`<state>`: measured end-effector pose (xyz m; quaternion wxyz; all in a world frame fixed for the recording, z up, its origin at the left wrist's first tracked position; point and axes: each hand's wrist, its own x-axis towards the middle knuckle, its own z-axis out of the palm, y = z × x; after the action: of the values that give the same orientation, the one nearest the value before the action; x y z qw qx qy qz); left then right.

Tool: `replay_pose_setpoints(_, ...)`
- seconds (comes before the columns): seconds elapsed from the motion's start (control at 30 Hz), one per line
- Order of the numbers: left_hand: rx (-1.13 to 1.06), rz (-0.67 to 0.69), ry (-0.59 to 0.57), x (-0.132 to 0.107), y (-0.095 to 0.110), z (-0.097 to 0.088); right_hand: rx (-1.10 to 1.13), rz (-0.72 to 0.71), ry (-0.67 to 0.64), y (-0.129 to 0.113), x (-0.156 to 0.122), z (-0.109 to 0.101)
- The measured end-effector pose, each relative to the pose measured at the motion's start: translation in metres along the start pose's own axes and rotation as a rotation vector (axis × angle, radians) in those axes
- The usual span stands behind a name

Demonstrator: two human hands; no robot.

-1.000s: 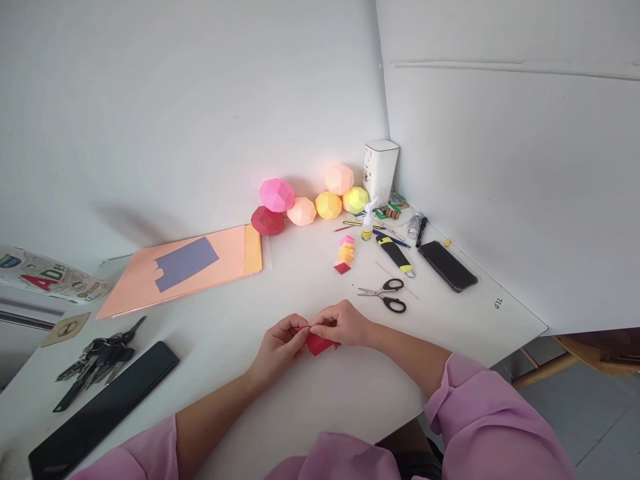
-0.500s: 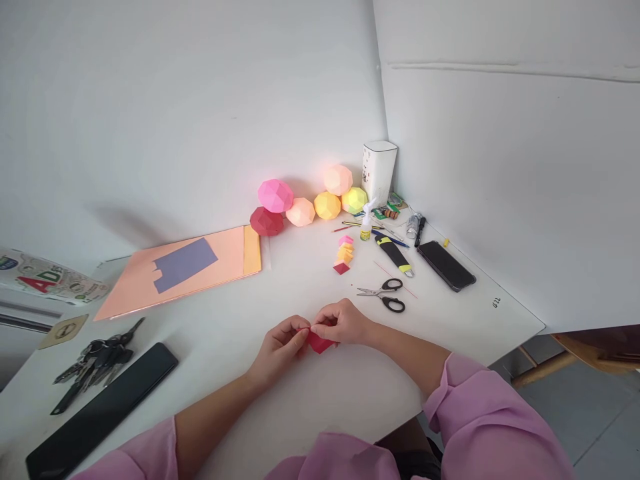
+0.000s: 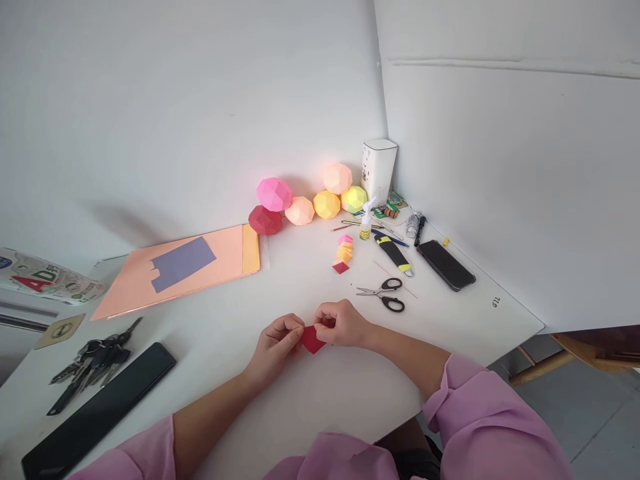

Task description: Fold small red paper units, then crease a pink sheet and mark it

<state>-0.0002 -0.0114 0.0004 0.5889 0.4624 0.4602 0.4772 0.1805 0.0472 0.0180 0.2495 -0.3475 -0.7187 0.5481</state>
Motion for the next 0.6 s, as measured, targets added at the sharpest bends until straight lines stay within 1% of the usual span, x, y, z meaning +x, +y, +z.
replay_pose_setpoints(0.1,-0.069,-0.007,0.027,0.001,-0.002,-0.002,0.017,0.027,-0.014,-0.001,0.001,-0.005)
replay_pose_setpoints(0.27,-0.143,-0.011,0.043,0.002,-0.005,-0.003,0.036,0.037,0.004,-0.003,0.003,-0.01)
replay_pose_setpoints(0.37,-0.168,-0.016,0.062,0.003,-0.005,-0.003,0.046,0.023,0.045,-0.005,0.004,-0.013)
replay_pose_setpoints(0.47,-0.16,-0.021,0.054,0.002,-0.005,-0.004,0.06,-0.03,0.1,-0.007,0.005,-0.014)
replay_pose_setpoints(0.5,-0.141,-0.023,0.041,0.002,-0.005,-0.004,0.059,-0.042,0.091,-0.007,0.005,-0.014)
replay_pose_setpoints(0.6,-0.085,-0.035,0.018,0.001,-0.003,-0.003,0.047,-0.032,0.009,-0.007,0.003,-0.012)
